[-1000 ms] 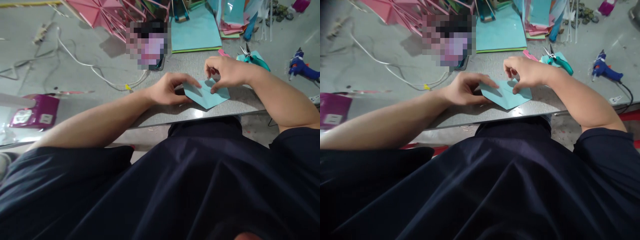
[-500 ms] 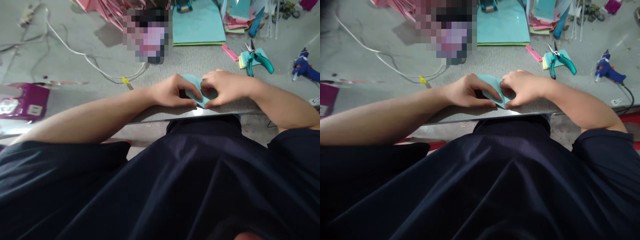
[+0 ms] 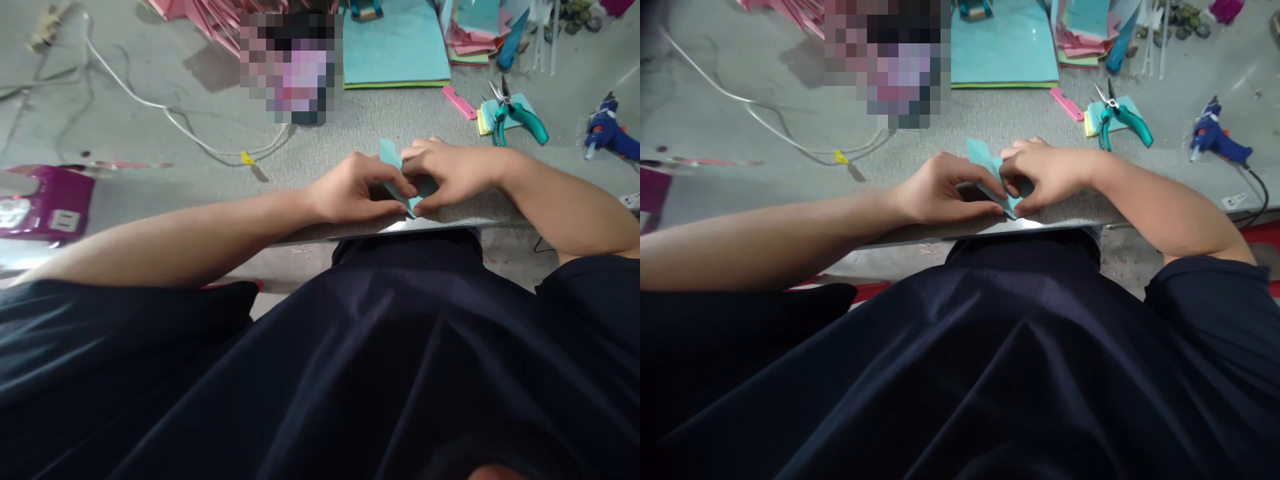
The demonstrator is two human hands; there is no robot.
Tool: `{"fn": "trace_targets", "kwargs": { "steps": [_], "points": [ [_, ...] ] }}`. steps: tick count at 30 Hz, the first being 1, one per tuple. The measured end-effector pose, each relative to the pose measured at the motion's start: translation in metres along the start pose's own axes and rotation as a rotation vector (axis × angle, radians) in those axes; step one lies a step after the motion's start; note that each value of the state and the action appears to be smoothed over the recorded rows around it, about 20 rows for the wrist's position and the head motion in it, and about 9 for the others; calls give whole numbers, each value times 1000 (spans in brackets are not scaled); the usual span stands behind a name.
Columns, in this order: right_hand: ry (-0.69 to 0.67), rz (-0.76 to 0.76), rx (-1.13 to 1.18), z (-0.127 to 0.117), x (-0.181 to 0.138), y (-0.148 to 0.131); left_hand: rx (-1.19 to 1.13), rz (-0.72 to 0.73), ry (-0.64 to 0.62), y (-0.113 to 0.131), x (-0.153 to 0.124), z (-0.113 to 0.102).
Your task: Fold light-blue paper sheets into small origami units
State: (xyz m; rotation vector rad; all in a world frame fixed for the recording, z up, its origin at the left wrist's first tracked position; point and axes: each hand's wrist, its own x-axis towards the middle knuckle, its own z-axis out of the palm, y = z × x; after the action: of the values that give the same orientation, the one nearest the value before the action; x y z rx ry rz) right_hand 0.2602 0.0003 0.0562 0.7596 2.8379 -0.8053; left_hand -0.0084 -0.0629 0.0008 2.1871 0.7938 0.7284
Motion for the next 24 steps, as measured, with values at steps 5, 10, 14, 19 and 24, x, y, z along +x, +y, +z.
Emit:
{"fn": "trace_targets", "kwargs": {
  "steps": [5, 10, 14, 19, 24],
  "points": [
    [-5, 5, 57, 0, 2, 7, 18, -79, 56, 18, -1, 15],
    [-17, -16, 55, -2, 2, 6, 147, -140, 78, 22, 1, 21],
    [-38, 17, 16, -7, 0, 0, 199, -104, 93, 19, 2, 25],
    [-25, 81, 65, -15, -2, 2, 222, -151, 99, 23, 4, 25],
    [13, 135, 204, -16, -2, 15, 214, -105, 138, 17, 3, 25]
  ]
}}
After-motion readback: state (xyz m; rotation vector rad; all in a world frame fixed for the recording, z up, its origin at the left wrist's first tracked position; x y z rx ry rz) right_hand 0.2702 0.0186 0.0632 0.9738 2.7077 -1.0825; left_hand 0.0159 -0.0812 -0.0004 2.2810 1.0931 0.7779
